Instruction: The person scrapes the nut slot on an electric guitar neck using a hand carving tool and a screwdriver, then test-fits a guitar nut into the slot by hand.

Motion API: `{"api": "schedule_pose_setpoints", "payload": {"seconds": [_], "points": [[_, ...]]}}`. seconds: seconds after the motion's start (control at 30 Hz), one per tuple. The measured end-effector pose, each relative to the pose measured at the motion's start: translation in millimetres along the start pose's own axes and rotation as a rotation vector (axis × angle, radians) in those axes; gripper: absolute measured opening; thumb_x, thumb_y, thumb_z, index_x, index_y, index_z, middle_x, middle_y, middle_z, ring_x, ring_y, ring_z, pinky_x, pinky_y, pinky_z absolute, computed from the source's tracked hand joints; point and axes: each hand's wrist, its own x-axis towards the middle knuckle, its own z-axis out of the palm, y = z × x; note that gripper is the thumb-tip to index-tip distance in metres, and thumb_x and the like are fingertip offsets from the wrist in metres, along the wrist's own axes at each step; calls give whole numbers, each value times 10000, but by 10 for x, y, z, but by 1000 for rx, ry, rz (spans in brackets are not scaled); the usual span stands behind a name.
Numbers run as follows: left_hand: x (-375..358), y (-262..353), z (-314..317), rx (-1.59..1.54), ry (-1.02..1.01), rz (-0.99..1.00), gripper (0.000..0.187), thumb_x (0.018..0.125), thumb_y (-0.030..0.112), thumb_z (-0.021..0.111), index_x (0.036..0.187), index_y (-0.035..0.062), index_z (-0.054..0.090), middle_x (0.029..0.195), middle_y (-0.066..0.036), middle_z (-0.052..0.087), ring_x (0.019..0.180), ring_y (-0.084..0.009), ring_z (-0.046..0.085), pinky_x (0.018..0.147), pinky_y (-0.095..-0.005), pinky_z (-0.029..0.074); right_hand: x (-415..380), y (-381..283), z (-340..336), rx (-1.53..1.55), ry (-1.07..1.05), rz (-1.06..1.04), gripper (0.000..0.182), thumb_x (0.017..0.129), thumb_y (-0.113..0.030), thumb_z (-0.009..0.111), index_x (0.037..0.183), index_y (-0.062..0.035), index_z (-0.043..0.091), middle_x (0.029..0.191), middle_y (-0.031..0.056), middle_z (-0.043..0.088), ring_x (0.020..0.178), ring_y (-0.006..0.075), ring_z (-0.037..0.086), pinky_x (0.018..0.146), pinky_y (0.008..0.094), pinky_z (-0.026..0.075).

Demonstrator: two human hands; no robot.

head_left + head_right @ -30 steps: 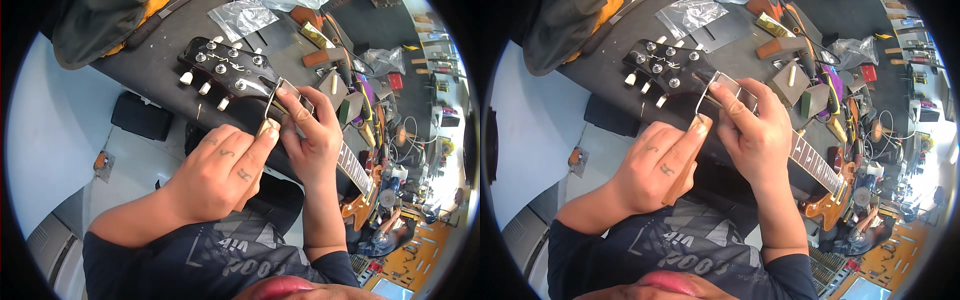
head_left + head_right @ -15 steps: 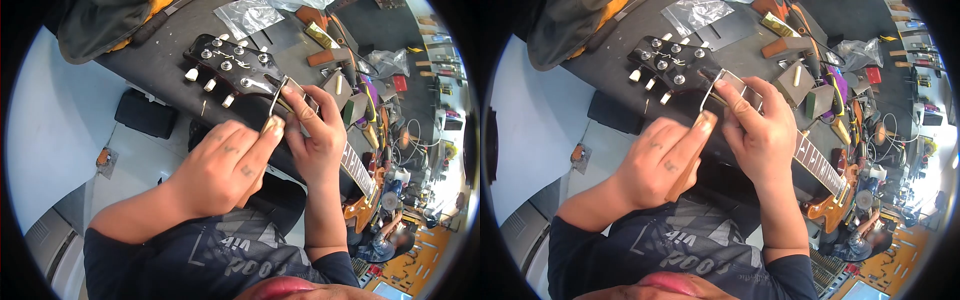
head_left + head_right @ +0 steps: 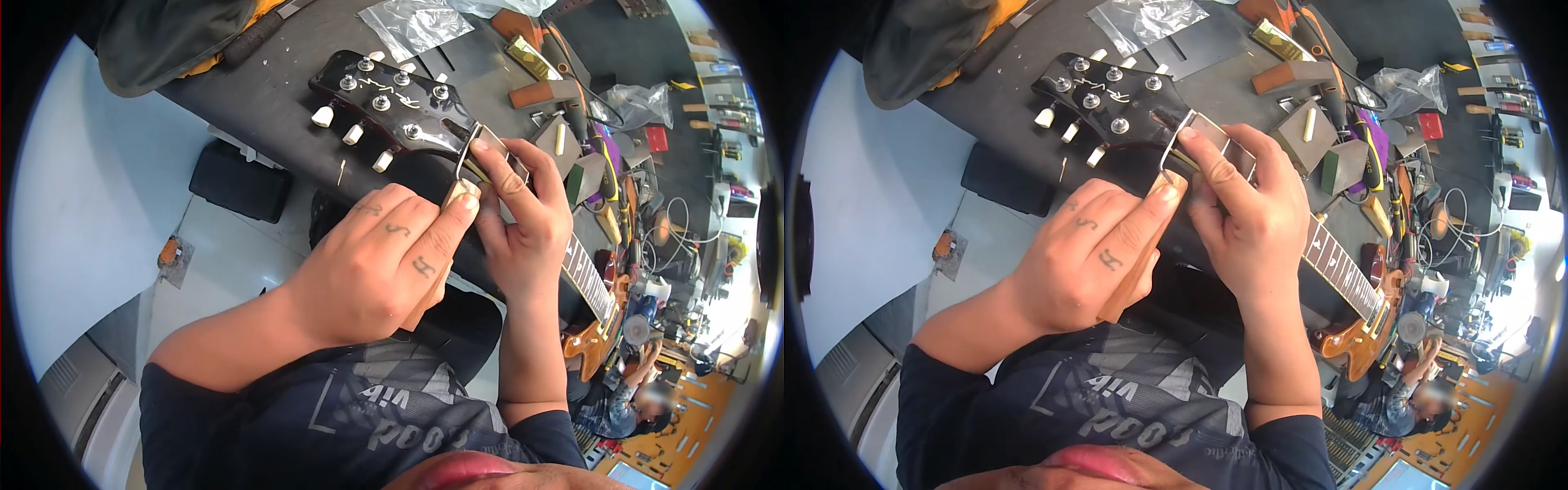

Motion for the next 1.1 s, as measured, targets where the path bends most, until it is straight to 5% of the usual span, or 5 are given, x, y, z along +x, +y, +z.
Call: {"api": "schedule_pose_setpoints", "payload": {"seconds": [0.3,0.43,0.83,1.1], "points": [[-4,12,-32,-39,-33,-33,765,832,-85,805,1569,-153,612,1183,-229,742,934,-366,706,861,-482,615,-2,35,12,2,9,-36,575,858,-37,882,1392,-251,882,1294,132,769,933,311,748,814,440,612],[-118,114,-83,-7,-24,-47,613,915,19,775,1489,-164,669,1127,-199,702,985,-361,690,894,-469,610,-6,-1,-22,-3,-13,-4,584,853,-47,886,1396,-264,882,1297,131,767,950,311,753,815,448,613],[77,12,-34,-15,1,-9,635,905,0,782,1497,-187,647,1100,-214,698,938,-375,684,893,-477,605,4,9,7,-29,16,-22,558,854,-59,894,1371,-267,889,1297,132,774,940,309,754,808,433,618],[104,16,-37,-43,-14,-30,735,821,-81,810,1535,-143,647,1151,-218,718,955,-387,700,876,-499,611,4,6,-6,-26,4,-14,573,842,-63,898,1375,-272,888,1306,140,771,952,326,755,833,447,622]]}}
